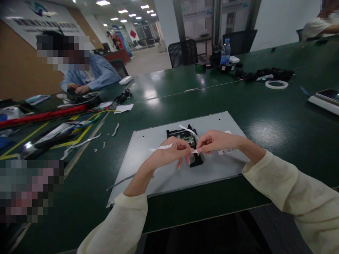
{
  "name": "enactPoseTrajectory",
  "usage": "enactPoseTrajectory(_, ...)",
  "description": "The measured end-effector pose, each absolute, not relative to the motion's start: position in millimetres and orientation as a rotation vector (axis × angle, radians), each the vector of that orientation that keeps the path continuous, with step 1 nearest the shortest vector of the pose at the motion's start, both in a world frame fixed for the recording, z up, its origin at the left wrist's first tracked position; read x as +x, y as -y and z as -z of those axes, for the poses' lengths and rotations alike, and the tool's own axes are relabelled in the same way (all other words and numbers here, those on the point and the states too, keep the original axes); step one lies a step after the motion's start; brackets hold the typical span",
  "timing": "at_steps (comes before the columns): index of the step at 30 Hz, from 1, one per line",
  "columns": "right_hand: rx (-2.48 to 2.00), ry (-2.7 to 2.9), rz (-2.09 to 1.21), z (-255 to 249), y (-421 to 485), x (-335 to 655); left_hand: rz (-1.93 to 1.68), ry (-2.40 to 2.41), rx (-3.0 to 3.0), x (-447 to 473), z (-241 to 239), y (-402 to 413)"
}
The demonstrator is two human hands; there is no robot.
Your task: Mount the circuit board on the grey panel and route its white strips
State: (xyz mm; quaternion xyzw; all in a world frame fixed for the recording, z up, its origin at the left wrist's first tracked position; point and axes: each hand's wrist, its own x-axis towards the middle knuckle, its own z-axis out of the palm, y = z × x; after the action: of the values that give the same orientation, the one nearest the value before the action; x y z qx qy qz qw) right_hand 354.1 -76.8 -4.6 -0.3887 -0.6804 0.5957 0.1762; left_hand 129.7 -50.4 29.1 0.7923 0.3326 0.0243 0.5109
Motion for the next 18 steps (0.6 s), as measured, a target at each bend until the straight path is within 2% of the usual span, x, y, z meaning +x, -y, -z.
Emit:
enactPoseTrajectory(5,-1.211,1.979,-1.593,11.0,72.2,357.5,-0.004,-0.867,1.993,130.7,-30.1,50.6)
enactPoseTrajectory(18,-1.401,1.949,-1.652,12.6,71.2,360.4,0.084,-0.983,2.163,138.4,-29.9,59.7)
